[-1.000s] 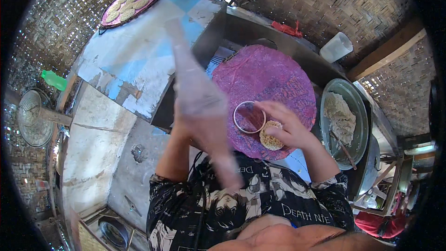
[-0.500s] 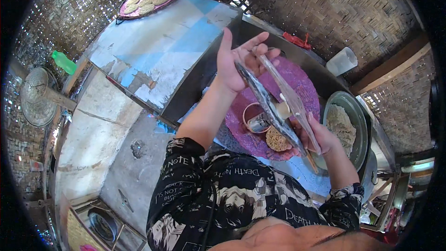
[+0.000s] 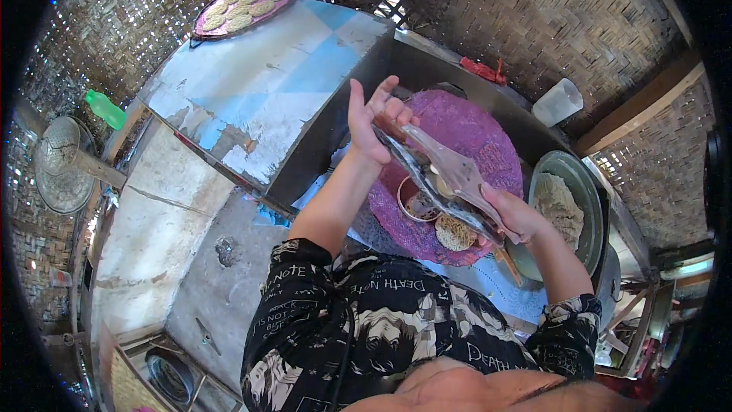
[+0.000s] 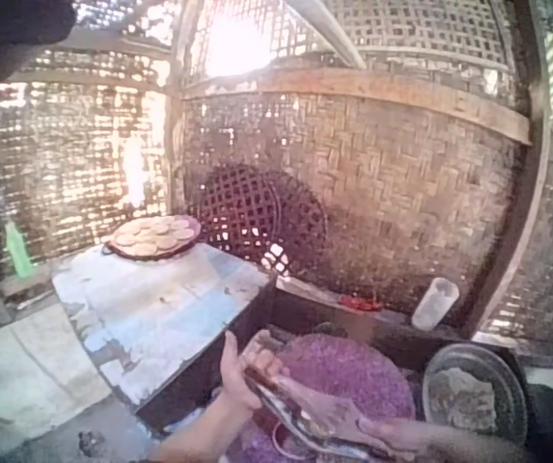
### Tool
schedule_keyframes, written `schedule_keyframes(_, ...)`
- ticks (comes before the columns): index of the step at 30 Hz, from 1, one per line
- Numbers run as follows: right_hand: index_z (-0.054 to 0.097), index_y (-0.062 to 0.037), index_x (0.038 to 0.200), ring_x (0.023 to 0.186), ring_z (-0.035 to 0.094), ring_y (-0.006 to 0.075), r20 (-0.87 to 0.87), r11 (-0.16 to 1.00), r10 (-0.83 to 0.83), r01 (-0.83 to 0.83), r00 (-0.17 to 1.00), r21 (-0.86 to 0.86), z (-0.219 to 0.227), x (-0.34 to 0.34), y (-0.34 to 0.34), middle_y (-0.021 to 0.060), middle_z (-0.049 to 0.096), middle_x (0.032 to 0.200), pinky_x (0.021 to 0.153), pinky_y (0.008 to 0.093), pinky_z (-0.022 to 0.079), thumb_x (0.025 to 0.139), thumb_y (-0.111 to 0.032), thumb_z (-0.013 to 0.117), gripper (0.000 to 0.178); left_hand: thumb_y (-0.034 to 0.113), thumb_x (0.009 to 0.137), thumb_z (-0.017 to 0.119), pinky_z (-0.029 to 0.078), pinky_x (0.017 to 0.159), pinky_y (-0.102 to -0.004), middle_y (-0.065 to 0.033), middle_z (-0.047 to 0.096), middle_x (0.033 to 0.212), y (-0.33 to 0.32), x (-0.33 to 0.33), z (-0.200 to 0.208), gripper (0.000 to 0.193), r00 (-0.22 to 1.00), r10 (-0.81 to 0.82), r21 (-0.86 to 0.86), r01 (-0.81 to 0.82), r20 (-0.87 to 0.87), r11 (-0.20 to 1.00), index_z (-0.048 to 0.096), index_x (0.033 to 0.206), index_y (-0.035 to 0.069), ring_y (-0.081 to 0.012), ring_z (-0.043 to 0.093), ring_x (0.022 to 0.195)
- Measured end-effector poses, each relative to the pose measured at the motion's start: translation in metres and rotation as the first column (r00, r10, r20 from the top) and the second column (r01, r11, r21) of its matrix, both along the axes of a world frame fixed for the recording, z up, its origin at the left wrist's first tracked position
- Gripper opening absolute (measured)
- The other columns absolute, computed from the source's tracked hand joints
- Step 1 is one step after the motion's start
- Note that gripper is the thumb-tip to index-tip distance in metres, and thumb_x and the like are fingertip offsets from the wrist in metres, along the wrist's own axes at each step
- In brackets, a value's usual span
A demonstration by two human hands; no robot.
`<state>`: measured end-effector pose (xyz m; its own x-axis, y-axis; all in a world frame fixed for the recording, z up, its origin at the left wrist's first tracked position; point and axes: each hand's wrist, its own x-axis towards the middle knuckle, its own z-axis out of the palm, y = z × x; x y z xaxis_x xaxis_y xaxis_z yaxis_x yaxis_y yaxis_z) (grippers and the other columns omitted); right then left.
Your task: The person places a cloth mat on the work table, scoops dough from a basin into a handheld wooden press using a spatula, and presses the dough into a circular ring mold to form round patties on the mat.
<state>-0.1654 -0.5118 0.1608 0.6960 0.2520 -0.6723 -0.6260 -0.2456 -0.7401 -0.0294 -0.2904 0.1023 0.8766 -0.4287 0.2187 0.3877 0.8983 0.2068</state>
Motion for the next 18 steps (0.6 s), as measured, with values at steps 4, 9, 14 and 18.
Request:
schedule_keyframes(4,0.06,-0.0011,0.093,0.049,0.056,0.013,0.153,0.991,0.063,-0.043,0.986,-0.128,-0.001,0.011,0.01,0.0077,0.059,0.066,0.042,0.0251,0.044,0.086,-0.052,0.04,0.055,0.06,0.083,0.036,0.042,0.062,-0.0331,0.0037,0.039,0.049,0.009,0.011,0.008,0.055,0.999,0.027,0.025,-0.028,0.022,0.999,0.054,0.103,0.012,-0.0122,0.042,0.05)
schedule_keyframes(9,0.06,-0.0016,0.086,0.046,0.052,0.0114,0.248,0.976,0.037,0.019,0.968,-0.217,-0.002,0.018,0.011,0.0053,0.057,0.061,0.041,0.0244,0.041,0.085,-0.051,0.044,0.052,0.059,0.084,0.034,0.041,0.058,-0.0319,0.005,0.033,0.045,0.009,0.024,0.007,0.055,0.998,0.054,0.038,-0.056,0.039,0.998,0.057,0.099,0.011,-0.0107,0.037,0.045)
schedule_keyframes(14,0.059,-0.0019,0.081,0.045,0.051,0.0108,0.28,0.93,0.059,0.049,0.958,-0.363,0.016,0.011,0.006,0.0042,0.055,0.058,0.04,0.0243,0.04,0.084,-0.05,0.045,0.05,0.061,0.083,0.033,0.042,0.058,-0.0323,0.0048,0.032,0.043,-0.01,0.024,-0.006,0.057,1.0,0.01,-0.011,-0.01,-0.001,1.0,0.06,0.09,0.011,-0.011,0.037,0.042)
schedule_keyframes(18,0.059,-0.0007,0.082,0.046,0.051,0.0108,0.214,0.935,0.038,0.041,0.976,-0.353,0.019,-0.001,-0.004,0.0046,0.055,0.059,0.04,0.0241,0.04,0.083,-0.049,0.049,0.049,0.062,0.082,0.033,0.039,0.056,-0.0305,0.0044,0.031,0.041,-0.02,0.011,-0.013,0.058,0.998,-0.032,-0.045,0.029,-0.063,0.999,0.06,0.087,0.012,-0.0112,0.036,0.04)
